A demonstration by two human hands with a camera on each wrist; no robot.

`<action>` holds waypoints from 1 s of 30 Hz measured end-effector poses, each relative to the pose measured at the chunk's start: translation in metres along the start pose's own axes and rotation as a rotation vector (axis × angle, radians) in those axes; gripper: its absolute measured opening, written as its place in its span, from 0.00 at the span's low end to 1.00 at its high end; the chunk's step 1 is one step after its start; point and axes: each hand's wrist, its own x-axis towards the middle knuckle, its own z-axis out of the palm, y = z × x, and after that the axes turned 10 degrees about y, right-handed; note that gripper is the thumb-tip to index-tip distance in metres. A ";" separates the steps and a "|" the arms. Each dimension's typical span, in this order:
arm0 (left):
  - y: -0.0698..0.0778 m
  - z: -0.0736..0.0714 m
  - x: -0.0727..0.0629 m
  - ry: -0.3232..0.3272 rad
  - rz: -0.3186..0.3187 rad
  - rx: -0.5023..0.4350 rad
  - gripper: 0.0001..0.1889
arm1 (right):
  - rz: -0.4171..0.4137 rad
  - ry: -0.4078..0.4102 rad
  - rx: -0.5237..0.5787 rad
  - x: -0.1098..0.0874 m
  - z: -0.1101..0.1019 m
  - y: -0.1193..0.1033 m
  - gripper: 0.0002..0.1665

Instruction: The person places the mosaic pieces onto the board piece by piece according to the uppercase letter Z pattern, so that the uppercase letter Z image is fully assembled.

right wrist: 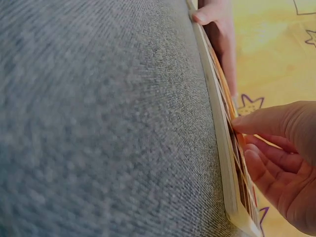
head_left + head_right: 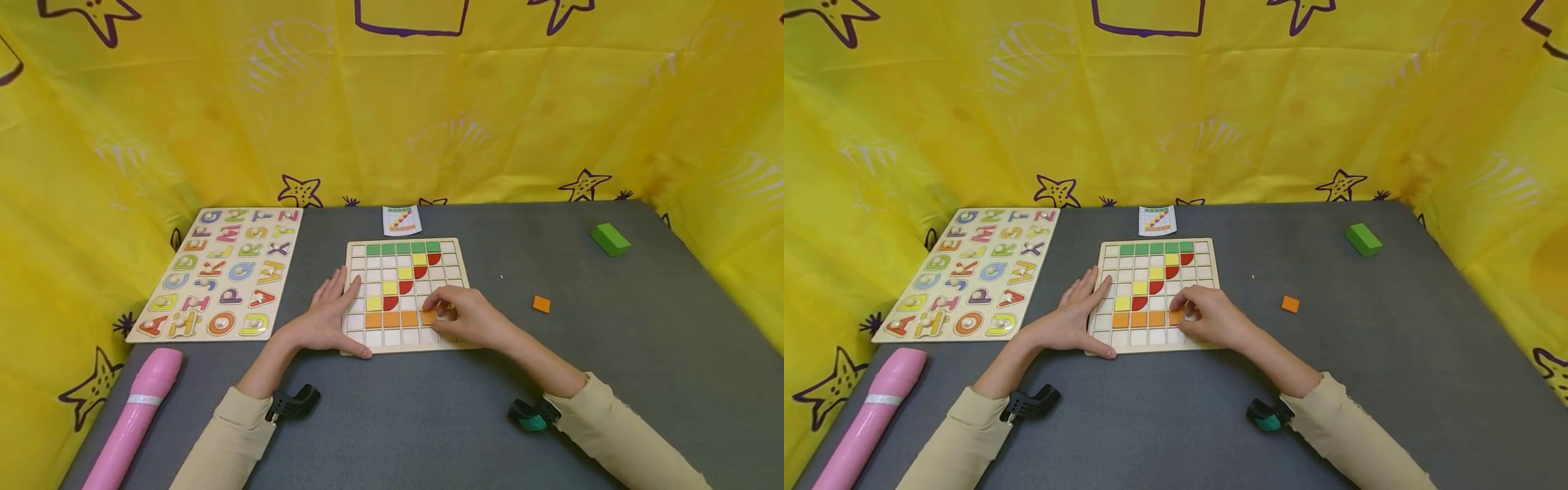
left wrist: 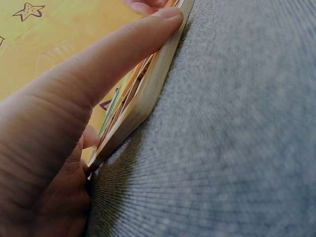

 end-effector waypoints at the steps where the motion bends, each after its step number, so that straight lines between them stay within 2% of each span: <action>1: 0.000 0.000 0.000 0.000 0.001 0.000 0.70 | 0.003 -0.001 0.000 0.000 0.000 0.000 0.14; 7: 0.000 0.000 0.000 0.006 0.004 -0.004 0.70 | 0.025 -0.002 0.058 -0.002 0.000 0.001 0.14; 13: 0.000 0.000 -0.001 0.007 0.002 -0.011 0.71 | 0.056 0.042 0.107 -0.011 -0.010 0.005 0.12; 17: 0.000 0.001 -0.001 0.005 -0.001 -0.008 0.71 | 0.055 0.075 0.061 -0.020 -0.022 0.014 0.12; 22: 0.000 0.001 -0.001 0.009 0.000 -0.002 0.71 | 0.095 0.113 -0.018 -0.035 -0.040 0.029 0.13; 30: 0.001 0.001 0.000 0.010 0.004 0.008 0.71 | 0.117 0.213 -0.145 -0.059 -0.067 0.049 0.11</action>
